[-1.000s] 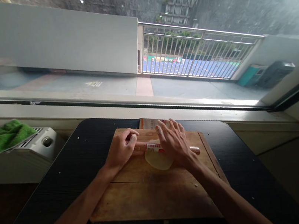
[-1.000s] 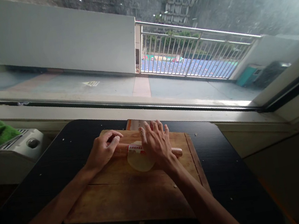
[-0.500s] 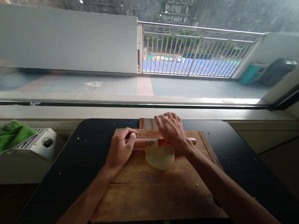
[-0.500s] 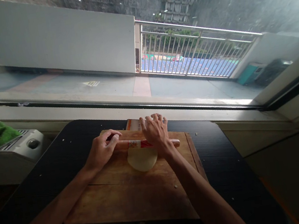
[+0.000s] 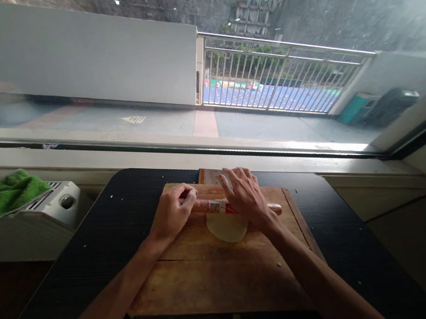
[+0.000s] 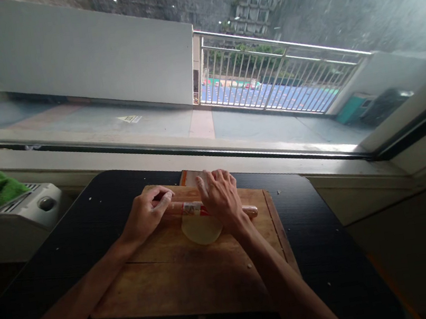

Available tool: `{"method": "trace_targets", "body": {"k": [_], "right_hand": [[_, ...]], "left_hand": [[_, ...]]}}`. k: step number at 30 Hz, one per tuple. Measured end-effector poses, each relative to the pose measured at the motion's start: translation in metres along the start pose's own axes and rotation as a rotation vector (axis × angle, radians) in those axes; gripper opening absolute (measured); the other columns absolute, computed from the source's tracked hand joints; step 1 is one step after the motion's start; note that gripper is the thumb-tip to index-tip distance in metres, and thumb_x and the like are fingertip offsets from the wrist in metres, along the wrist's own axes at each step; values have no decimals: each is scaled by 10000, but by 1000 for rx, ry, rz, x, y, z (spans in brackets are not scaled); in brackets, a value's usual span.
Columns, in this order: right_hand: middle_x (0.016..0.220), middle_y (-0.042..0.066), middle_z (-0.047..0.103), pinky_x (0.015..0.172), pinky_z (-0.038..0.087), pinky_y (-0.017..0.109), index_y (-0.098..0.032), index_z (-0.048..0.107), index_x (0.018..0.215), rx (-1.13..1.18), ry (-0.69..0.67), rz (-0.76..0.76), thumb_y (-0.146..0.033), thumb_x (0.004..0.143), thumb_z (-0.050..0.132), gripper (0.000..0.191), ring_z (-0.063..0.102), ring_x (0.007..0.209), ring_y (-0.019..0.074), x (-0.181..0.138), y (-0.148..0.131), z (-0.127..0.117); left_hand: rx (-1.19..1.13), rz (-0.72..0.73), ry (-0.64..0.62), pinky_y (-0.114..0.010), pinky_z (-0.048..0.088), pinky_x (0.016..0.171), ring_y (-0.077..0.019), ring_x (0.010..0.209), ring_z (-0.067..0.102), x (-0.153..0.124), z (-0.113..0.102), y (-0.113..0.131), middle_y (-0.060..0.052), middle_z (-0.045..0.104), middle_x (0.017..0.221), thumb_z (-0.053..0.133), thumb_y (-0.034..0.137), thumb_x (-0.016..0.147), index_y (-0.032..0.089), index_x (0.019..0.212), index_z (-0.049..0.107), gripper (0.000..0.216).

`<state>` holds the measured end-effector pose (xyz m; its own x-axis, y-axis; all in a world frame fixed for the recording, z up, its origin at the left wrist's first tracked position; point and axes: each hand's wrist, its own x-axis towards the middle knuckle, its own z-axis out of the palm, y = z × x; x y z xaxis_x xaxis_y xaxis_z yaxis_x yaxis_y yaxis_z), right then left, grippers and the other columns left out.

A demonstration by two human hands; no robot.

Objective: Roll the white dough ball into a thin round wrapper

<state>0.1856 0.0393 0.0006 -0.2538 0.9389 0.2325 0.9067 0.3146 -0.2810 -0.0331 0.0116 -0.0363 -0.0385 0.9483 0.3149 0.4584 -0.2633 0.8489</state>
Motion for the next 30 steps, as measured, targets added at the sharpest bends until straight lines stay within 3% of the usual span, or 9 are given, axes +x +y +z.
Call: {"method": "trace_targets", "body": {"k": [6,12,17,24,30], "right_hand": [[1467,155,688,1226,431,553,-254,589,1585,-40,36,-15,-494,1178,374,519,544,1424,334,-18,-6,4],[1704,139,546,1352,290,625,-234,381,1756,-71,-25,-6,-445,1182,368,612,337,1670,337,-34,-10,9],[1747,116,502,1391,233,618,-225,369,1766,-89,-35,-39,-367,1168,390,615,284,1712,316,-46,-8,14],[1706,161,539,1382,294,565,-118,501,1684,-139,12,-51,-336,1178,378,564,367,1680,325,-61,-20,14],[1694,196,543,1332,394,500,-67,484,1689,-116,18,-30,-391,1195,307,617,452,1635,323,-82,-35,11]], "left_hand": [[18,16,-2,-318,596,796,-244,886,766,-1,0,-1,-53,822,917,590,447,982,231,872,757,294],[20,16,7,-312,584,787,-239,859,754,-1,0,1,-54,820,903,596,448,973,231,857,755,293],[35,26,12,-311,561,757,-225,792,719,-1,-1,3,-47,802,844,587,445,969,229,829,743,301],[31,9,-4,-314,528,733,-212,750,692,-2,-1,4,-36,783,812,573,425,963,217,849,752,297],[28,-5,-5,-311,531,748,-203,740,687,-2,-1,5,-33,780,817,570,432,961,217,841,749,305]]}}
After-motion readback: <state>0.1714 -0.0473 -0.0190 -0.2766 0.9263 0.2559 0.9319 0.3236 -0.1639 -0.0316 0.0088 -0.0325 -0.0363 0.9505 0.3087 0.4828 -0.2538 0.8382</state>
